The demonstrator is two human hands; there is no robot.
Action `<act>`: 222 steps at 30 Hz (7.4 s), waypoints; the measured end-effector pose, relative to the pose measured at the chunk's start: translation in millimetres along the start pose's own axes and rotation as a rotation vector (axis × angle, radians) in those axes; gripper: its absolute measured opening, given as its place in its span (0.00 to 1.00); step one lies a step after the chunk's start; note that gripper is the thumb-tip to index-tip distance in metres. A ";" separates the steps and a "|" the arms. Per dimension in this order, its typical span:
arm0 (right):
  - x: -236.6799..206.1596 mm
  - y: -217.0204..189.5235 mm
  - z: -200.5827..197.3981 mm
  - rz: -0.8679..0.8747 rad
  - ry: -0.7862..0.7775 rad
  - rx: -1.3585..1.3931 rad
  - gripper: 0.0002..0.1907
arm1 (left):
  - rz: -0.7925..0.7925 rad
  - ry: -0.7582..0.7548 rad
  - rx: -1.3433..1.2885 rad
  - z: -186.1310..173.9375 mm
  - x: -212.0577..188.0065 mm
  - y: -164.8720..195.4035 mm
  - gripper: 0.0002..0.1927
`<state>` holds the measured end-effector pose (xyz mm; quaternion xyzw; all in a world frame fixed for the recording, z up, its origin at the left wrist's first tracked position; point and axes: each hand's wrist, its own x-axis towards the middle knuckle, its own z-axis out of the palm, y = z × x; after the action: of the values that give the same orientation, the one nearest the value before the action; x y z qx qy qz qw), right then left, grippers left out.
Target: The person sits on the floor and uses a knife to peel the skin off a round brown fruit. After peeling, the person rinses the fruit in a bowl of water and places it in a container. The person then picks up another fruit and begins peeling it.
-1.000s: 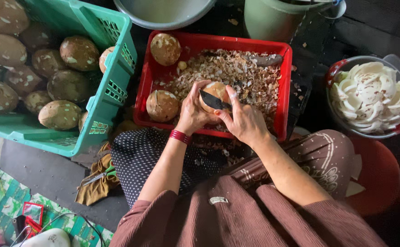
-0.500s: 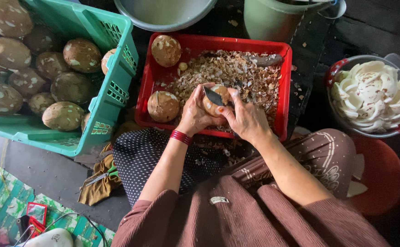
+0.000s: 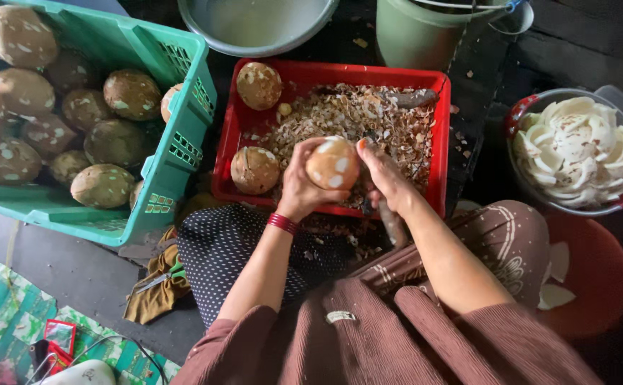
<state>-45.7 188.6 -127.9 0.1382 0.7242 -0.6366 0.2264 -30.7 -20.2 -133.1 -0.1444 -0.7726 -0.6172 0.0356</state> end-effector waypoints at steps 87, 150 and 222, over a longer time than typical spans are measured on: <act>-14.0 -4.1 -3.4 0.027 -0.041 0.118 0.28 | -0.150 0.101 0.037 6.2 -5.9 -2.7 0.69; -33.1 -22.4 -21.5 0.071 -0.025 0.113 0.38 | -0.178 0.049 0.183 15.8 -10.0 4.4 0.61; -29.0 -33.6 20.5 -0.141 0.145 -0.795 0.29 | -0.059 0.036 0.283 26.6 -5.3 4.8 0.60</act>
<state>-34.1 165.9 -86.1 0.0343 0.9356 -0.3097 0.1662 -21.1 5.4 -136.1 -0.1042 -0.8551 -0.5053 0.0515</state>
